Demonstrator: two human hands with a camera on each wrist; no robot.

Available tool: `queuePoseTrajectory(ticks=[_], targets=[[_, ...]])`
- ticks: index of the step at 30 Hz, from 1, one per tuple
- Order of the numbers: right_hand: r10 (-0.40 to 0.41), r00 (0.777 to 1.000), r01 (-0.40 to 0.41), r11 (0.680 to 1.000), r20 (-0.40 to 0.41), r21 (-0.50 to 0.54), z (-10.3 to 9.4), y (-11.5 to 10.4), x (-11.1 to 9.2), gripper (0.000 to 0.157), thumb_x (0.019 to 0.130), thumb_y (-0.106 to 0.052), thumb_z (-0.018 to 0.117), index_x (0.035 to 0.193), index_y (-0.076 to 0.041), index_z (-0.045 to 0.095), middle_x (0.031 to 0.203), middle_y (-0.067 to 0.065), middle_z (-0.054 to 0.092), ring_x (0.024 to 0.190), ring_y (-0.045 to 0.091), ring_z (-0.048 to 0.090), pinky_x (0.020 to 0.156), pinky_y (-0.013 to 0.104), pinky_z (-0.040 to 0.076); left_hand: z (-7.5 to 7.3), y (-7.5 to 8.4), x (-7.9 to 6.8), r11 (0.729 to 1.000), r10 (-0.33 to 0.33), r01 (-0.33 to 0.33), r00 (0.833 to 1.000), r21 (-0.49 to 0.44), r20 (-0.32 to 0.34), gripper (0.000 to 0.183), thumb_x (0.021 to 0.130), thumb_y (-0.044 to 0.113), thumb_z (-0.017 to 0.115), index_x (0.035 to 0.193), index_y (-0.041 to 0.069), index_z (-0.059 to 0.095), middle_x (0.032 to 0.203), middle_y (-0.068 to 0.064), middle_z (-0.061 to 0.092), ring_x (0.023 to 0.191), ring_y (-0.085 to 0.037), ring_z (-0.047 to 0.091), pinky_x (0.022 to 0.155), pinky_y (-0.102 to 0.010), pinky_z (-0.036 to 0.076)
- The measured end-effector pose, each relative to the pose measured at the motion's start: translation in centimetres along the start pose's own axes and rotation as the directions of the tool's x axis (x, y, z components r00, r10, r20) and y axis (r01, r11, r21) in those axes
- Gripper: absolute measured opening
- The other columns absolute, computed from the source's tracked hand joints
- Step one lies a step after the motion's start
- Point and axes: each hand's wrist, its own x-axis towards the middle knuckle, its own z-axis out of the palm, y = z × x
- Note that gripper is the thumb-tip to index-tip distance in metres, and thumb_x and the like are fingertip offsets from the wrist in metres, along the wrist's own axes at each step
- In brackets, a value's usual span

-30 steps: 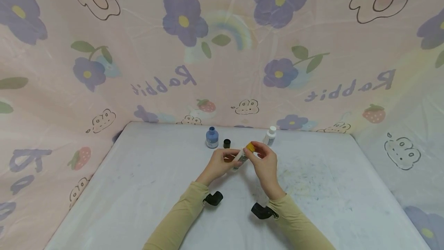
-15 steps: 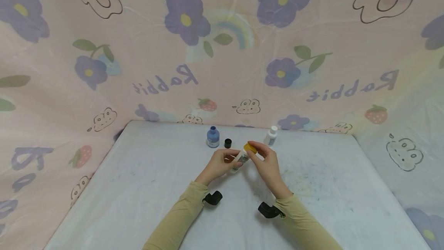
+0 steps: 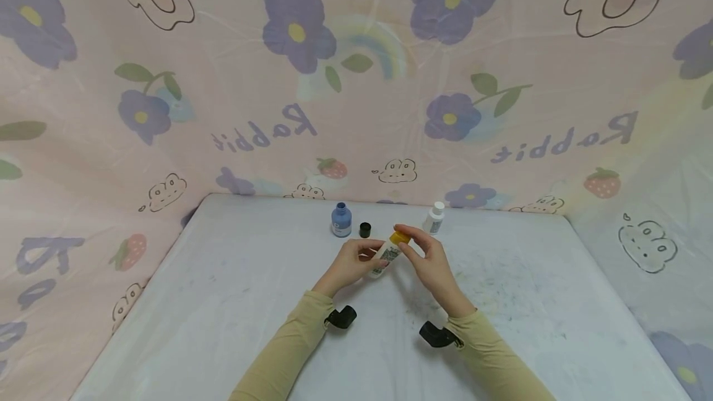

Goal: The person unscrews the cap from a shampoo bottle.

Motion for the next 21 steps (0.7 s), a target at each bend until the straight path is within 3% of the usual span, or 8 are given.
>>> queuePoseTrajectory(ticks=[2,5,9,14,21], targets=[[0.002,1.0,-0.002,1.0,-0.028,0.01,0.0,0.6,0.1,0.039,0.093,-0.002,0.061,0.131,0.001,0.053,0.133,0.019,0.053,0.13,0.034,0.04,0.108,0.057,0.024,0.0,-0.2,0.0,1.0,0.003,-0.003,1.0,0.002,-0.014,0.035,0.085,0.002,0.072,0.118,-0.003,0.065,0.111,-0.016,0.066,0.098,-0.032,0.062,0.086,-0.039,0.052],[0.028,0.994,-0.029,1.0,-0.108,-0.002,0.0,1.6,0.2,0.044,0.091,-0.009,0.067,0.132,-0.002,0.053,0.131,0.017,0.054,0.125,0.032,0.046,0.108,0.053,0.029,0.3,-1.7,0.5,1.0,-0.008,0.008,0.999,0.005,-0.041,0.038,0.085,0.004,0.072,0.121,0.0,0.064,0.114,-0.014,0.065,0.101,-0.031,0.062,0.087,-0.04,0.051],[0.079,0.972,-0.092,0.995,-0.219,-0.048,0.2,2.1,0.0,0.044,0.087,-0.02,0.073,0.126,-0.006,0.058,0.123,0.015,0.06,0.116,0.029,0.053,0.104,0.047,0.035,0.6,-3.7,1.1,1.0,-0.018,0.02,0.995,0.016,-0.094,0.04,0.083,0.007,0.075,0.122,0.005,0.065,0.116,-0.01,0.065,0.101,-0.026,0.062,0.087,-0.038,0.051],[0.125,0.952,-0.157,0.983,-0.278,-0.096,0.7,1.9,-0.3,0.044,0.084,-0.03,0.076,0.119,-0.007,0.064,0.116,0.011,0.064,0.11,0.023,0.056,0.1,0.043,0.039,0.5,-4.0,1.2,0.998,-0.027,0.035,0.989,0.052,-0.147,0.039,0.082,0.012,0.077,0.12,0.01,0.067,0.114,-0.003,0.066,0.099,-0.017,0.061,0.085,-0.031,0.051],[0.11,0.948,-0.15,0.982,-0.298,-0.118,1.4,1.9,-0.2,0.047,0.081,-0.038,0.077,0.115,-0.008,0.067,0.113,0.009,0.066,0.106,0.023,0.058,0.096,0.042,0.041,0.5,-3.9,1.3,0.998,-0.017,0.026,0.988,0.058,-0.151,0.039,0.082,0.011,0.077,0.12,0.01,0.067,0.114,-0.002,0.066,0.099,-0.016,0.061,0.084,-0.028,0.051]])
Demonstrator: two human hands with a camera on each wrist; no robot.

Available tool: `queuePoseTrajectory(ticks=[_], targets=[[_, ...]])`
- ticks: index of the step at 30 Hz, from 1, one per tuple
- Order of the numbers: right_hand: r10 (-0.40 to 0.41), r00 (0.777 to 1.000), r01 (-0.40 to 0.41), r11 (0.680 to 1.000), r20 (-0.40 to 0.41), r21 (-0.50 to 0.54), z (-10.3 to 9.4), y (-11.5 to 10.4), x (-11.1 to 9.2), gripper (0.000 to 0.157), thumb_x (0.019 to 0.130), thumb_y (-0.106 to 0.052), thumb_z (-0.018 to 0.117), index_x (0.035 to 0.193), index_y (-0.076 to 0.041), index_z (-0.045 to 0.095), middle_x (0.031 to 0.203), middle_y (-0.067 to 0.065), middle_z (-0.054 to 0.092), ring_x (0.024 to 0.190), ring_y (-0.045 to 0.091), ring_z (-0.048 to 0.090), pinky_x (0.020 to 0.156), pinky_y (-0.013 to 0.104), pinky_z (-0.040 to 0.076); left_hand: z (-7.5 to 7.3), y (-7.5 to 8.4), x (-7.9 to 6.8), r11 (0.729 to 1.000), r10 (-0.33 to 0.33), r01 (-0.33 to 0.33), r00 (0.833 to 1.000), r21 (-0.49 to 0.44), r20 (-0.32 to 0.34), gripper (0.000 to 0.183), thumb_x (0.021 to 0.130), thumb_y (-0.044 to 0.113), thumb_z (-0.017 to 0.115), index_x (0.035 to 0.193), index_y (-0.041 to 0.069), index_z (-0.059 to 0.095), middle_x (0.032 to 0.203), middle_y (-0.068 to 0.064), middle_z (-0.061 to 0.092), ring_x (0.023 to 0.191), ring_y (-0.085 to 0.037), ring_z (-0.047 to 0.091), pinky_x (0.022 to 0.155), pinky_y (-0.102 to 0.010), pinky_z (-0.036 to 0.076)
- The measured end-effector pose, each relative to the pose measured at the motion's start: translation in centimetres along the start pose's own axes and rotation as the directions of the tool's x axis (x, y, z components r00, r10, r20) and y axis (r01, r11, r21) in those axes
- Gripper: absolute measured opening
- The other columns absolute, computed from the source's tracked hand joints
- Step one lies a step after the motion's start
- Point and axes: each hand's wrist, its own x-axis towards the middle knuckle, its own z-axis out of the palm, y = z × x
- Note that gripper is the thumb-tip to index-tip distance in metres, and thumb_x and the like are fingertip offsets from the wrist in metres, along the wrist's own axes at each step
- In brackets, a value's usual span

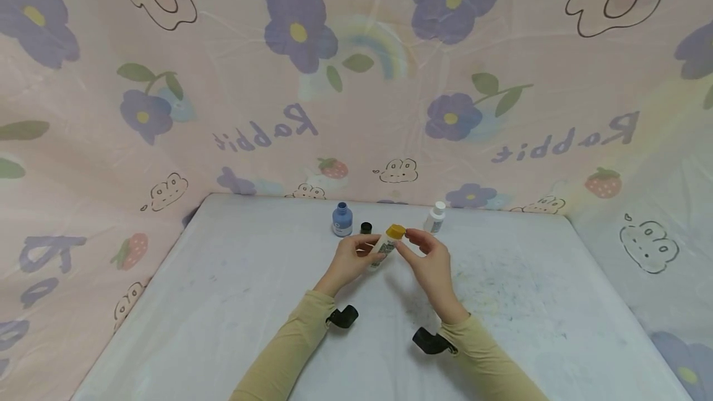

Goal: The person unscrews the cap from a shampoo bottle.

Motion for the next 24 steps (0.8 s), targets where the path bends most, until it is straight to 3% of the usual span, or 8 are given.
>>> queuePoseTrajectory(ticks=[14,24], targets=[[0.005,1.0,-0.005,1.0,-0.022,0.03,0.38,0.09,0.1,0.047,0.08,-0.037,0.078,0.115,-0.008,0.066,0.111,0.009,0.065,0.104,0.028,0.057,0.092,0.047,0.04,0.21,0.04,-0.05,1.0,0.023,-0.023,0.999,-0.009,0.043,0.039,0.082,0.012,0.077,0.12,0.01,0.067,0.114,-0.002,0.066,0.096,-0.017,0.063,0.083,-0.027,0.052],[-0.014,0.999,0.015,0.999,-0.048,0.031,0.93,0.41,0.26,0.041,0.08,-0.033,0.079,0.112,-0.009,0.068,0.104,0.007,0.067,0.098,0.02,0.058,0.091,0.045,0.04,0.58,0.19,-0.3,1.0,0.027,-0.027,0.997,-0.009,0.068,0.038,0.082,0.013,0.077,0.119,0.01,0.068,0.112,-0.001,0.067,0.095,-0.015,0.063,0.082,-0.026,0.052]])
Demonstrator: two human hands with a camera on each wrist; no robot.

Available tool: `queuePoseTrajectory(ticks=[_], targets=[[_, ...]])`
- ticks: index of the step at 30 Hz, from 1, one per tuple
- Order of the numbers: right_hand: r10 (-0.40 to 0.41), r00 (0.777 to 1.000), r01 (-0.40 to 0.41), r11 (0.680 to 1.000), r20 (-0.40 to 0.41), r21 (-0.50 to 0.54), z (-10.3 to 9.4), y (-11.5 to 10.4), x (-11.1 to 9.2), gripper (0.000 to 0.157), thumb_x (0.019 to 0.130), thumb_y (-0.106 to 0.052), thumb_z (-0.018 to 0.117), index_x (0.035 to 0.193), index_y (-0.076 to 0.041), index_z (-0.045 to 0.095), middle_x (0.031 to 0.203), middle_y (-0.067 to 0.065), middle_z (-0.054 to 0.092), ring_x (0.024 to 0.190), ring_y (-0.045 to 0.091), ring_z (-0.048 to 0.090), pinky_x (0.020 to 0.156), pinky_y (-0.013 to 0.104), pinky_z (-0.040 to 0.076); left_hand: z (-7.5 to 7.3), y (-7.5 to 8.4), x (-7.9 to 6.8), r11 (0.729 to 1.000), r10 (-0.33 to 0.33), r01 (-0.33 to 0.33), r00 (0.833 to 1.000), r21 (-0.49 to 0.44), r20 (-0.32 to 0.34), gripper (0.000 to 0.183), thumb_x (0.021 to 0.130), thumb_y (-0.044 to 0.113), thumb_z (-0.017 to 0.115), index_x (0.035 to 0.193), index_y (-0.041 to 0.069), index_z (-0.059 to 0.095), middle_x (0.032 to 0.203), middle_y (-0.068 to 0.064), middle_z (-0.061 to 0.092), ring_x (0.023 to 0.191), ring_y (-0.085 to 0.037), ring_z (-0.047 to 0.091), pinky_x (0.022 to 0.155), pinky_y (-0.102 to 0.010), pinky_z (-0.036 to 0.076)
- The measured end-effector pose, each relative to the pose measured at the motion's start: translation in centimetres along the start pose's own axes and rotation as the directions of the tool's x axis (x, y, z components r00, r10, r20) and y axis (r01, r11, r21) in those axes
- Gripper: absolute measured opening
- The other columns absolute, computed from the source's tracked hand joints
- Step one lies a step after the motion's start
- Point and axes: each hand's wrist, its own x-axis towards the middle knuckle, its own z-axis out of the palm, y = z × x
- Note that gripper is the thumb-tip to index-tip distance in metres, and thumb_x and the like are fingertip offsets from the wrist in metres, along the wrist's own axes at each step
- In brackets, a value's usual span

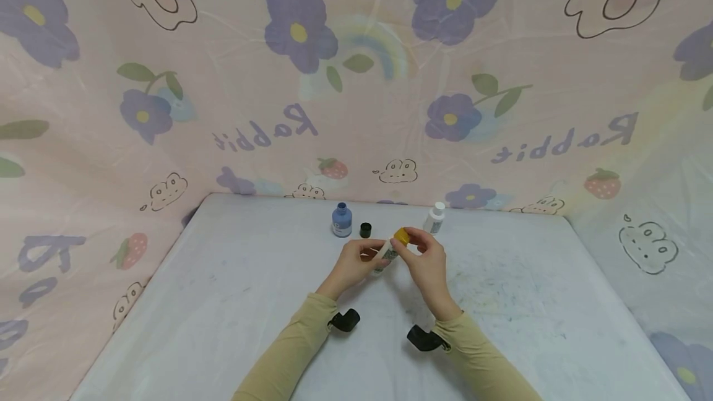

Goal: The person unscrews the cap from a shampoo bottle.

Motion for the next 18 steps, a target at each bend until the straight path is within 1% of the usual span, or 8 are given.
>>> queuePoseTrajectory(ticks=[5,9,14,18], targets=[[-0.004,1.0,0.004,1.0,0.007,0.008,0.09,0.08,0.03,0.038,0.081,-0.03,0.078,0.112,-0.01,0.068,0.107,0.006,0.066,0.098,0.019,0.057,0.092,0.046,0.039,0.05,-0.06,-0.02,1.0,0.0,0.0,1.0,-0.002,-0.002,0.038,0.082,0.012,0.077,0.118,0.009,0.068,0.112,-0.002,0.066,0.096,-0.016,0.063,0.083,-0.026,0.052],[-0.007,1.0,0.007,1.0,0.022,0.015,0.12,0.04,0.13,0.037,0.082,-0.027,0.078,0.113,-0.009,0.068,0.108,0.006,0.065,0.1,0.019,0.055,0.093,0.049,0.038,0.03,-0.06,-0.05,1.0,0.005,-0.005,1.0,-0.003,0.002,0.037,0.082,0.012,0.077,0.118,0.009,0.068,0.112,-0.003,0.066,0.096,-0.017,0.063,0.083,-0.027,0.052],[-0.022,0.999,0.022,1.0,0.031,0.013,0.1,0.01,0.21,0.035,0.083,-0.025,0.077,0.113,-0.008,0.068,0.107,0.007,0.065,0.1,0.02,0.054,0.094,0.051,0.037,0.07,-0.12,-0.04,1.0,0.002,-0.002,1.0,-0.003,0.012,0.037,0.082,0.013,0.077,0.118,0.01,0.068,0.112,-0.002,0.067,0.097,-0.016,0.063,0.084,-0.028,0.052],[-0.03,0.999,0.03,0.999,0.039,0.014,0.03,-0.03,0.18,0.034,0.084,-0.023,0.076,0.112,-0.007,0.068,0.107,0.008,0.065,0.1,0.02,0.054,0.094,0.05,0.037,0.1,-0.1,-0.06,1.0,0.001,-0.001,1.0,-0.005,0.013,0.037,0.082,0.013,0.077,0.118,0.01,0.068,0.111,-0.001,0.067,0.096,-0.015,0.063,0.083,-0.028,0.052]])
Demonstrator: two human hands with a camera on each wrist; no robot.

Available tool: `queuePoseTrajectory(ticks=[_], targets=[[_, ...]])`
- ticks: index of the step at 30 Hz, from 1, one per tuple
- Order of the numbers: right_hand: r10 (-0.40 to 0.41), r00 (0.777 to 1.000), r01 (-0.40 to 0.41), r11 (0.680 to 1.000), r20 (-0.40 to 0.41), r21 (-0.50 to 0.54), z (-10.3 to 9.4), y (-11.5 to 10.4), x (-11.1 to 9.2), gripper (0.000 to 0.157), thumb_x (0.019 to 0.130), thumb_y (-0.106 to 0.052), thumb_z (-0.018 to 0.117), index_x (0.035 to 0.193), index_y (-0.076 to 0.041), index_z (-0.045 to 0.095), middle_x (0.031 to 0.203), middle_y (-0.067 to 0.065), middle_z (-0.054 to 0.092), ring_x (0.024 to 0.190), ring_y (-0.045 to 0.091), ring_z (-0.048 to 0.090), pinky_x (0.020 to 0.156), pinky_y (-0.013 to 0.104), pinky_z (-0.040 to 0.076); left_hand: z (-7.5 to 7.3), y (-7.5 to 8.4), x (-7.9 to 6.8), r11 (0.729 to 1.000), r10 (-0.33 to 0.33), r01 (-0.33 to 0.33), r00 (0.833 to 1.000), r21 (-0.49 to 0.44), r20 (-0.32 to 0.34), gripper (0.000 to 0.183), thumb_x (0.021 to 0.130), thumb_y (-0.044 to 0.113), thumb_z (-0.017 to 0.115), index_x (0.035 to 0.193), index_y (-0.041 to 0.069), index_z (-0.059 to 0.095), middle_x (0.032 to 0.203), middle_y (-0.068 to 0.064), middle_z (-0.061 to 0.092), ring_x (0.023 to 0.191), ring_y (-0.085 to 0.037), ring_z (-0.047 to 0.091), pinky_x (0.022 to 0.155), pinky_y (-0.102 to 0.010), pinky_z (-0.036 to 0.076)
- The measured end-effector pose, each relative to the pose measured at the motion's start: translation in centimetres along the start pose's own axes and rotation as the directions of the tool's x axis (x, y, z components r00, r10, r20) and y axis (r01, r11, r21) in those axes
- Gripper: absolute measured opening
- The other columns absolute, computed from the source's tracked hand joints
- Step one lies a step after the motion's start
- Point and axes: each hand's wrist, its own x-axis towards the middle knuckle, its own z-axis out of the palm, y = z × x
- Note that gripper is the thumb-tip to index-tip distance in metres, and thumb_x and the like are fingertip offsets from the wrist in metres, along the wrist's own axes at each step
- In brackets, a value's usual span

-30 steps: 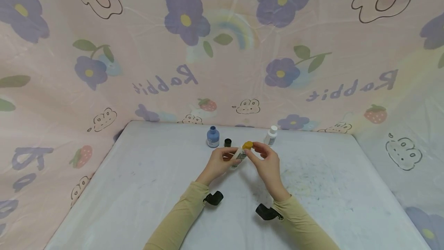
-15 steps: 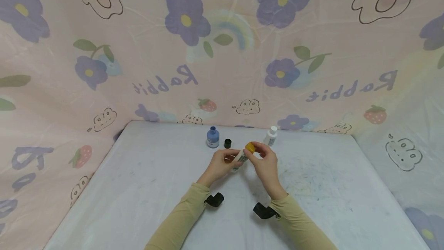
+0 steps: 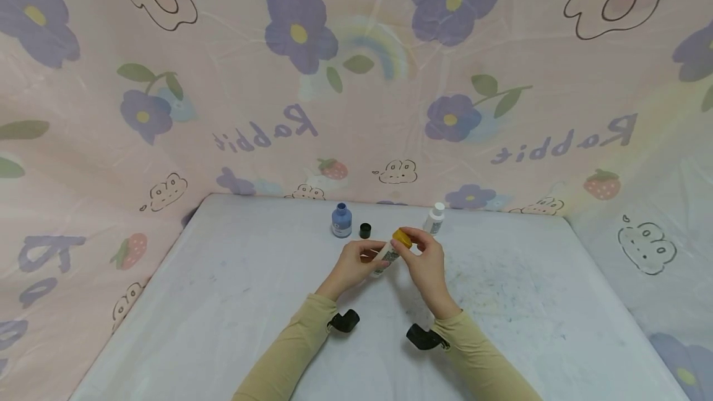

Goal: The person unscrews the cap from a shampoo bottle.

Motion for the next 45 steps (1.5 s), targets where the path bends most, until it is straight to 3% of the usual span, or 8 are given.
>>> queuePoseTrajectory(ticks=[11,16,19,23,25,32,37,45], targets=[[-0.025,0.998,0.023,0.999,0.063,0.026,-0.3,0.1,-0.1,0.034,0.088,-0.02,0.071,0.12,-0.008,0.065,0.118,0.01,0.063,0.111,0.023,0.054,0.102,0.05,0.031,-0.2,0.1,-0.1,0.999,0.001,0.0,1.0,-0.051,0.009,0.039,0.083,0.006,0.075,0.12,0.005,0.066,0.114,-0.009,0.065,0.098,-0.026,0.063,0.086,-0.039,0.052],[-0.046,0.99,0.038,0.997,0.135,0.067,-0.8,-2.0,-0.6,0.036,0.092,-0.006,0.065,0.127,-0.002,0.059,0.126,0.017,0.058,0.122,0.029,0.047,0.104,0.054,0.026,-1.1,2.8,-0.9,0.998,0.014,-0.013,0.999,-0.056,0.031,0.037,0.083,-0.001,0.072,0.12,-0.004,0.064,0.114,-0.018,0.064,0.098,-0.034,0.062,0.086,-0.042,0.052],[-0.063,0.983,0.051,0.996,0.175,0.073,-1.1,-3.4,-0.9,0.038,0.093,-0.001,0.061,0.13,0.001,0.054,0.126,0.02,0.057,0.124,0.032,0.045,0.104,0.057,0.025,-1.1,2.2,-0.7,0.998,0.011,-0.009,0.999,-0.058,0.031,0.038,0.083,0.002,0.073,0.12,-0.001,0.064,0.114,-0.015,0.065,0.098,-0.032,0.062,0.086,-0.04,0.052],[-0.089,0.975,0.074,0.994,0.202,0.08,-1.2,-3.3,-0.8,0.04,0.093,0.001,0.059,0.132,0.002,0.052,0.125,0.023,0.057,0.124,0.033,0.044,0.103,0.059,0.025,-0.6,0.0,0.0,0.999,-0.01,0.011,1.0,-0.052,0.02,0.04,0.083,0.009,0.076,0.122,0.007,0.066,0.115,-0.008,0.066,0.098,-0.025,0.063,0.086,-0.036,0.052],[-0.087,0.974,0.072,0.994,0.209,0.081,-1.2,-3.3,-0.6,0.041,0.093,0.001,0.06,0.133,0.003,0.051,0.126,0.024,0.056,0.125,0.033,0.044,0.104,0.059,0.024,-0.5,-0.1,0.0,0.999,-0.005,0.006,1.0,-0.048,0.012,0.04,0.082,0.01,0.076,0.12,0.007,0.066,0.113,-0.007,0.066,0.097,-0.022,0.063,0.084,-0.033,0.053],[0.005,0.997,-0.009,0.998,0.074,0.056,-1.1,-1.4,-0.2,0.044,0.087,-0.013,0.072,0.127,-0.003,0.056,0.124,0.017,0.058,0.12,0.031,0.048,0.106,0.049,0.029,-0.6,0.0,0.1,1.0,-0.019,0.019,1.0,-0.02,-0.005,0.039,0.083,0.012,0.076,0.12,0.008,0.067,0.111,-0.003,0.067,0.095,-0.016,0.063,0.083,-0.027,0.052],[0.084,0.996,-0.084,0.996,0.0,0.024,-0.9,-0.1,-0.2,0.049,0.081,-0.028,0.078,0.121,-0.008,0.059,0.118,0.015,0.06,0.113,0.028,0.051,0.102,0.047,0.034,-0.7,0.0,0.1,0.999,-0.032,0.031,0.999,-0.013,-0.028,0.039,0.082,0.01,0.077,0.12,0.007,0.067,0.113,-0.004,0.067,0.098,-0.021,0.063,0.083,-0.028,0.052],[0.092,0.996,-0.092,0.995,-0.009,0.034,-0.7,-2.5,-1.1,0.048,0.081,-0.017,0.079,0.118,0.004,0.058,0.113,0.025,0.061,0.108,0.034,0.053,0.099,0.047,0.036,-0.7,-0.2,0.3,1.0,-0.02,0.02,0.999,-0.015,-0.049,0.038,0.083,0.011,0.076,0.119,0.009,0.067,0.114,-0.003,0.067,0.1,-0.02,0.062,0.085,-0.029,0.051]])
